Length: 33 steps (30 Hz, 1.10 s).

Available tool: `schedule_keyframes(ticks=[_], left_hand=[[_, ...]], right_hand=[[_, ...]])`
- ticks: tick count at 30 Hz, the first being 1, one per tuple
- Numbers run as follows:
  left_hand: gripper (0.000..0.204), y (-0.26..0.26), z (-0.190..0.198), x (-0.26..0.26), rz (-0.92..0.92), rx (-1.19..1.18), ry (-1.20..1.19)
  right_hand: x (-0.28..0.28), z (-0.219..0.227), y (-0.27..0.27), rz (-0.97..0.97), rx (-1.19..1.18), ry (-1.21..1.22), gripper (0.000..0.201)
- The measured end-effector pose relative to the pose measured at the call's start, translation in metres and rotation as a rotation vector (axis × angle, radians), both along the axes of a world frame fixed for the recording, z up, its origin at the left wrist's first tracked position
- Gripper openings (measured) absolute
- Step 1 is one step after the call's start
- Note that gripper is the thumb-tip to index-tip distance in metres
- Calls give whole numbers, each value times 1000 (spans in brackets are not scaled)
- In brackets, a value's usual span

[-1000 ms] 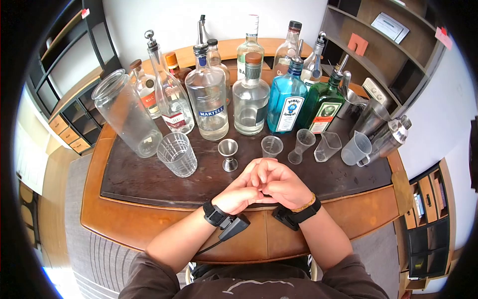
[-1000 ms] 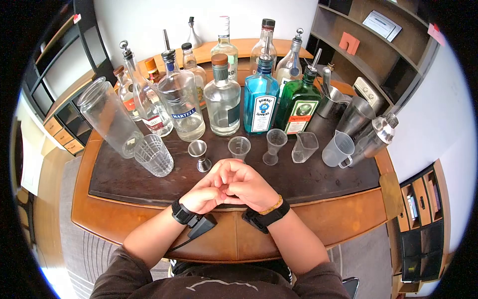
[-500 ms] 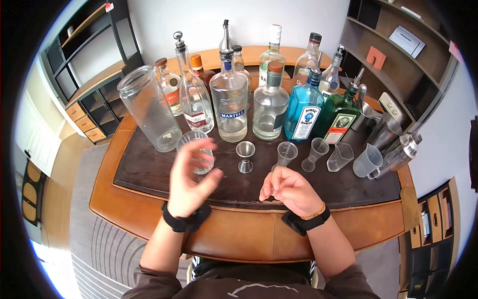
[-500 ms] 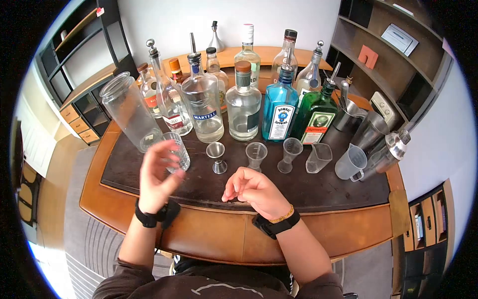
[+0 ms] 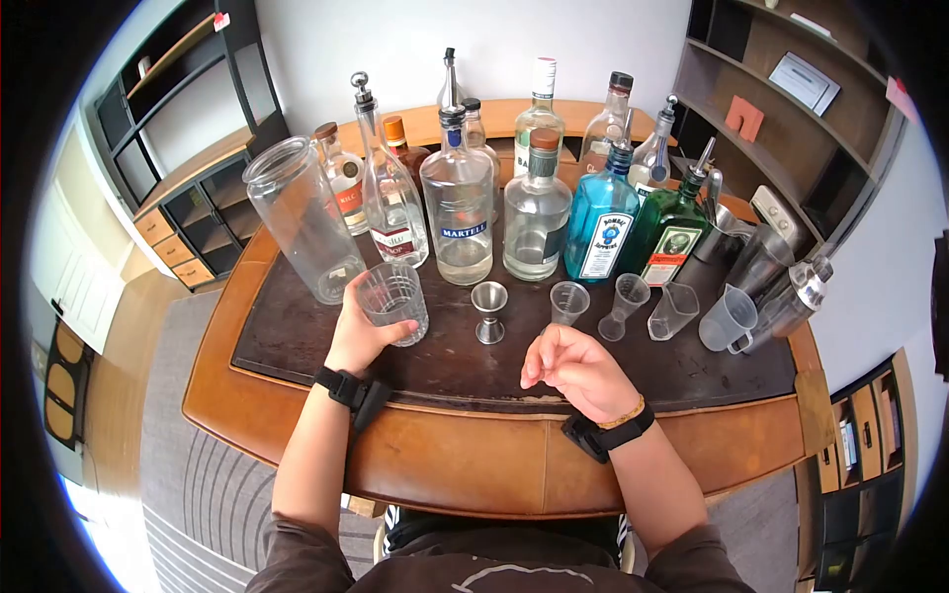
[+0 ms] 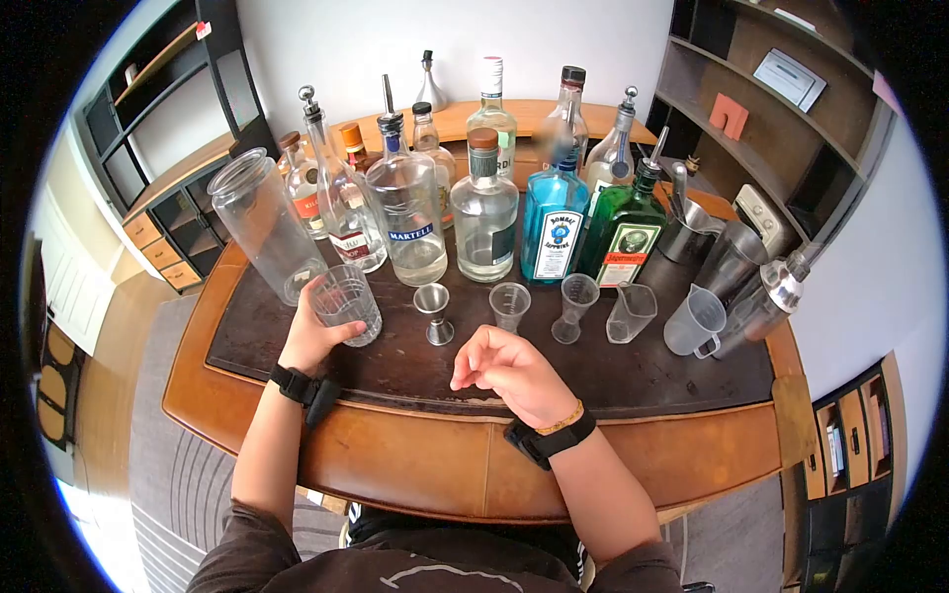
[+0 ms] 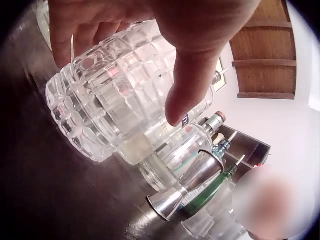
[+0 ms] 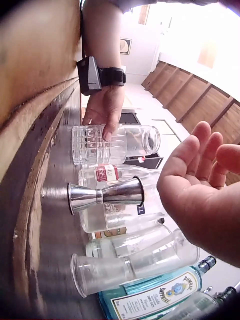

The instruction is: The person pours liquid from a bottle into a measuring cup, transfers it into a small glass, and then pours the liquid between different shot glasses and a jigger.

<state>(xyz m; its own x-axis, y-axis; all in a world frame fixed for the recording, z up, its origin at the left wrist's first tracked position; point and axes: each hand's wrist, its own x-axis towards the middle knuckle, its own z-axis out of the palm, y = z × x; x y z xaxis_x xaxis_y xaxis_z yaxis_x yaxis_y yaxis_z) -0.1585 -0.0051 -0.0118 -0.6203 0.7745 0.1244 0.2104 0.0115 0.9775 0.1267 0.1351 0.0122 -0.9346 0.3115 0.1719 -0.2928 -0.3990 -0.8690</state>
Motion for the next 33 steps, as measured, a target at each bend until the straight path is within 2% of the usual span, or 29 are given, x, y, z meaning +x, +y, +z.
schedule_keyframes(ticks=[4,9,13,15,18,19,21,24,27,33], left_hand=[[91,2,-10,-9,-17,-1,66],[78,4,-2,-3,72,-76,268],[76,5,21,18,60,-76,317],[74,6,36,29,48,-69,446],[75,10,54,43,49,-73,554],[75,12,54,43,48,-75,555],[75,15,52,43,96,-47,744],[73,17,64,51,125,-70,874],[76,21,69,52,164,-148,994],[79,28,77,61,194,-153,1194]], right_hand=[[0,1,0,6,-4,3,20],[0,1,-1,8,24,11,20],[0,1,-1,-3,38,-3,20],[0,0,0,-2,41,-7,20],[1,2,0,-4,48,-8,19],[1,3,0,-4,50,-6,19],[1,3,-1,-2,54,-2,19],[1,3,-1,-2,67,1,19],[1,3,0,-5,82,-2,17],[1,2,0,-24,105,-13,15]])
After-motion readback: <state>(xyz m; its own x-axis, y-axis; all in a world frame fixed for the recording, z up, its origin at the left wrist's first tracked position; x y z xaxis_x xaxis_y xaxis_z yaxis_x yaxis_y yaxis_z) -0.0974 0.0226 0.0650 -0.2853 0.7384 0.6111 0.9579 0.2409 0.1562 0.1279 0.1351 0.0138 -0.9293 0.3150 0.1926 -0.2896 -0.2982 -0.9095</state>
